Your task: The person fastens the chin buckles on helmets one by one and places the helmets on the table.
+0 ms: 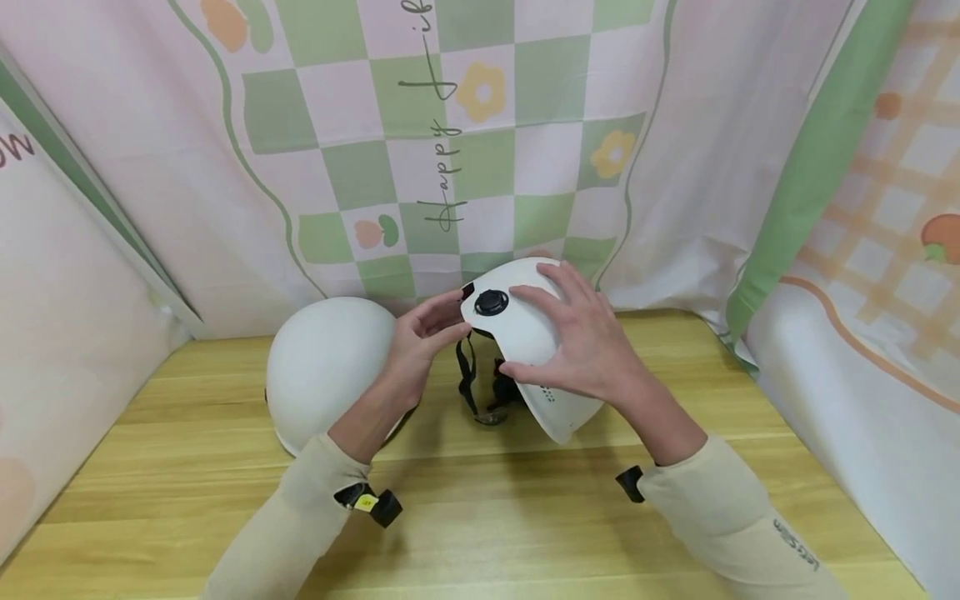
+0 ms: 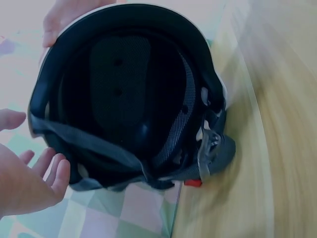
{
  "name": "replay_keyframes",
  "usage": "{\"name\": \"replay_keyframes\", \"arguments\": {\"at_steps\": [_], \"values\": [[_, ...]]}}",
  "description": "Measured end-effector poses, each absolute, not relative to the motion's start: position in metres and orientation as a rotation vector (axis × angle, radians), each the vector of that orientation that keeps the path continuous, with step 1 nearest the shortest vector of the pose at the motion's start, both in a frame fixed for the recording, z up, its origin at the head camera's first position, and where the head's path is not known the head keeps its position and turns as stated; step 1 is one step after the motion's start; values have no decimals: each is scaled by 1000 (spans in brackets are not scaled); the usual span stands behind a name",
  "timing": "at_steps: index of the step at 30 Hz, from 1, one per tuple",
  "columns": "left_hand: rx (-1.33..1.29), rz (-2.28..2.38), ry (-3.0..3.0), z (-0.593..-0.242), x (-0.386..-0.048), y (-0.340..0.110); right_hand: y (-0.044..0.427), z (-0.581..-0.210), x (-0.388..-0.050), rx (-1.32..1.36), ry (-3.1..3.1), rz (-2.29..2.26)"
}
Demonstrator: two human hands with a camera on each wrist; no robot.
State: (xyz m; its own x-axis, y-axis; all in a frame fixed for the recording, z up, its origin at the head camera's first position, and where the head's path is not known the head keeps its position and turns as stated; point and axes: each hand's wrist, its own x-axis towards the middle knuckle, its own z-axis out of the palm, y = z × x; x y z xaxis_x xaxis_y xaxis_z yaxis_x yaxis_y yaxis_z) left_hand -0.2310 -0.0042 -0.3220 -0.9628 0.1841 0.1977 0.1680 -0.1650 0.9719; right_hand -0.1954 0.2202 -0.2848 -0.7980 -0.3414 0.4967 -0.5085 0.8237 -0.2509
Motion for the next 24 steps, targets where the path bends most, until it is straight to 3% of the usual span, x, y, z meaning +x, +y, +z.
{"name": "replay_keyframes", "arguments": {"at_steps": [24], "values": [[422, 2279, 2186, -336, -232, -38, 260, -285, -199, 498, -2628, 961]]}}
